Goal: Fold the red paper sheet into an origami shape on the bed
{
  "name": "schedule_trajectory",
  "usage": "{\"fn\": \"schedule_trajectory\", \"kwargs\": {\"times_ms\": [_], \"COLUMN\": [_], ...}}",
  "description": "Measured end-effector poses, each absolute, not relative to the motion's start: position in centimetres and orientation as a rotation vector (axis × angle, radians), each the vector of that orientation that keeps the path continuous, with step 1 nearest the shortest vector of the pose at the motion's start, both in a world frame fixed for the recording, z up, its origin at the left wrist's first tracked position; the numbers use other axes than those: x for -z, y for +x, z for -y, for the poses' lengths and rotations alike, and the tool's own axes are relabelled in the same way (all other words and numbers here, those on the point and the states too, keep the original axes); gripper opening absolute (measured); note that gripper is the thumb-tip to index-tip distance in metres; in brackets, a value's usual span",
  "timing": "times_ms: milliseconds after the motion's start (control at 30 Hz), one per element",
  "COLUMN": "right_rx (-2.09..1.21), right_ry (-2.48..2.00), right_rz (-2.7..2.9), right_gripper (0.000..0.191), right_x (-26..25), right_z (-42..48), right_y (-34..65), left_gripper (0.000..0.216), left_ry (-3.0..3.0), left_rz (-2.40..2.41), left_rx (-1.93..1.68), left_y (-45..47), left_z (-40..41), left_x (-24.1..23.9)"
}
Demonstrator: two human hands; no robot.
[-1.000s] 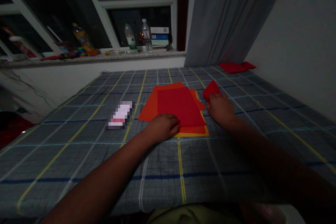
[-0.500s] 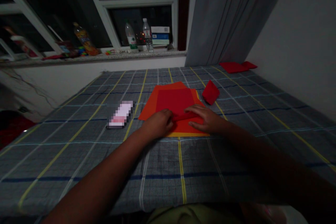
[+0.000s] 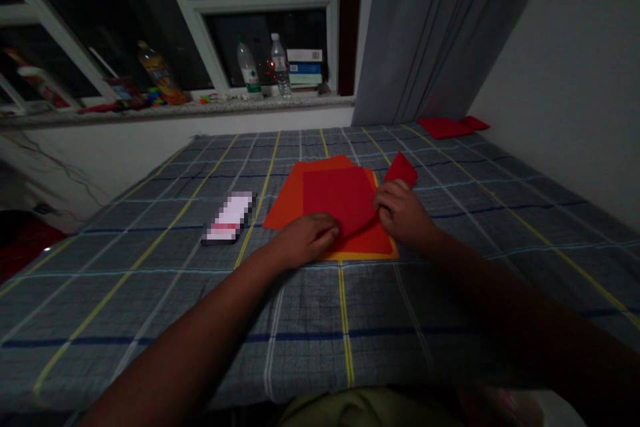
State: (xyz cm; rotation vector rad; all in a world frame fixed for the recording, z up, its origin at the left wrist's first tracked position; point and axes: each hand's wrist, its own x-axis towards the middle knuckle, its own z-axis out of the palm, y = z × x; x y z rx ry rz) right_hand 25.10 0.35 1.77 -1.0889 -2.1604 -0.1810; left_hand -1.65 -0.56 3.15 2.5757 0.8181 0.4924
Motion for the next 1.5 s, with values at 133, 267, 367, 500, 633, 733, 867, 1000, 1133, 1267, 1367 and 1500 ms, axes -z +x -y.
{"fn": "schedule_trajectory", "kwargs": {"times_ms": [133, 267, 367, 500, 633, 733, 867, 1000, 1133, 1267, 1367, 1500], "right_rx": [0.311, 0.278, 0.143, -0.001, -0.125, -0.194, -0.260, -0.238, -0.227, -0.269, -0.275, -0.228], "right_ry": [-1.029, -0.971, -0.989, -0.931, -0.808, -0.772, -0.739, -0.702, -0.716, -0.757, -0.803, -0.845], "right_rz": [2.066, 1.951, 1.949, 2.106, 2.215, 2.216, 2.281, 2.397, 2.456, 2.421, 2.382, 2.430], "right_gripper": [0.019, 0.021, 0.031, 0.011, 0.018, 0.022, 0.026, 0.030, 0.034, 0.036, 0.038, 0.035], "right_x": [-2.2, -1.7, -0.9, -0.1, -0.2, -0.3, 0.1, 0.6, 1.0, 1.4, 1.5, 1.3], "right_z": [0.3, 0.6, 0.5, 0.2, 0.2, 0.2, 0.1, 0.1, 0.3, 0.2, 0.0, -0.2], "right_y": [24.7, 23.5, 22.8, 22.7, 23.0, 23.2, 23.1, 22.8, 22.5, 22.4, 22.5, 22.6], "left_gripper": [0.023, 0.023, 0.024, 0.026, 0.027, 0.027, 0.031, 0.048, 0.055, 0.055, 0.056, 0.057], "left_ry": [2.643, 2.705, 2.727, 2.715, 2.693, 2.693, 2.733, 2.716, 2.670, 2.645, 2.630, 2.619], "left_rz": [-0.765, -0.674, -0.664, -0.706, -0.761, -0.778, -0.844, -0.973, -1.002, -0.996, -0.986, -0.985], "left_rx": [-0.421, -0.371, -0.364, -0.357, -0.362, -0.359, -0.348, -0.378, -0.387, -0.383, -0.379, -0.361], "left_y": [-1.4, -1.1, -1.2, -1.3, -1.3, -1.4, -1.7, -2.0, -2.2, -2.3, -2.4, -2.5], "left_z": [0.3, 0.1, 0.1, 0.0, -0.2, -0.4, -0.5, -0.7, -0.9, -1.1, -1.1, -1.1], "left_x": [-2.4, -1.6, -1.2, -1.0, -1.0, -1.0, -0.9, -0.6, -0.3, -0.3, -0.4, -0.7]}}
